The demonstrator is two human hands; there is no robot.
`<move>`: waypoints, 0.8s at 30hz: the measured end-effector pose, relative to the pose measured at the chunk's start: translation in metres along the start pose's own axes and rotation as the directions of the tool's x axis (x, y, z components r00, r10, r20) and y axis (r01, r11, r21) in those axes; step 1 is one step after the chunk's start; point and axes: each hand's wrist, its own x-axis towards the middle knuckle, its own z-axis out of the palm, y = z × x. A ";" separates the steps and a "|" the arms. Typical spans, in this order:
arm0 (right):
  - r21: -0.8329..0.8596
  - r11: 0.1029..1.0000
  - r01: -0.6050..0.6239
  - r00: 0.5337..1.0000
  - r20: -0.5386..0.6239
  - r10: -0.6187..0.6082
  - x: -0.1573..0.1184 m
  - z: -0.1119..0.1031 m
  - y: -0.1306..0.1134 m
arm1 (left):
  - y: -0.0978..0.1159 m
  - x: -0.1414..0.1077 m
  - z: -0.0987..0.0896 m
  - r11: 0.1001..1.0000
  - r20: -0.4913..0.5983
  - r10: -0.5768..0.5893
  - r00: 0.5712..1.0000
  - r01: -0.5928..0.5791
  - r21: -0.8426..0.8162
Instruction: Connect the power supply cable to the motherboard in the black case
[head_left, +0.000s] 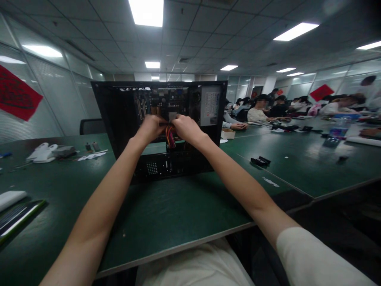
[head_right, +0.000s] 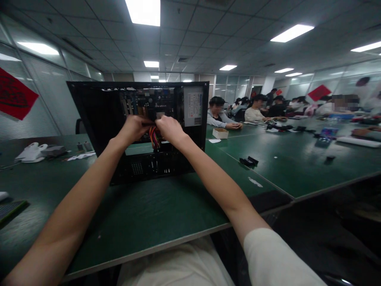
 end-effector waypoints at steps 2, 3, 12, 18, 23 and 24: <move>-0.031 0.998 -0.064 0.995 0.077 0.066 0.000 0.008 -0.001 | -0.008 -0.001 0.008 0.999 0.080 -0.028 0.996 0.026 0.026; -0.044 0.995 -0.090 0.990 0.105 0.094 0.001 0.013 -0.001 | -0.011 -0.002 0.012 0.998 0.114 -0.037 0.993 0.032 0.046; 0.021 0.999 -0.042 0.993 0.109 0.040 0.004 0.061 0.035 | -0.024 -0.013 0.040 0.985 0.291 -0.086 0.953 0.037 0.169; 0.087 0.996 0.001 0.991 0.132 -0.013 0.006 0.076 0.046 | -0.009 -0.012 0.043 0.948 0.442 -0.198 0.875 0.057 0.312; 0.095 0.995 0.012 0.991 0.133 -0.025 0.009 0.080 0.044 | 0.013 -0.009 0.039 0.885 0.453 -0.305 0.838 0.074 0.459; 0.091 0.996 0.012 0.991 0.134 -0.025 0.009 0.080 0.044 | 0.016 -0.009 0.038 0.878 0.451 -0.312 0.836 0.072 0.473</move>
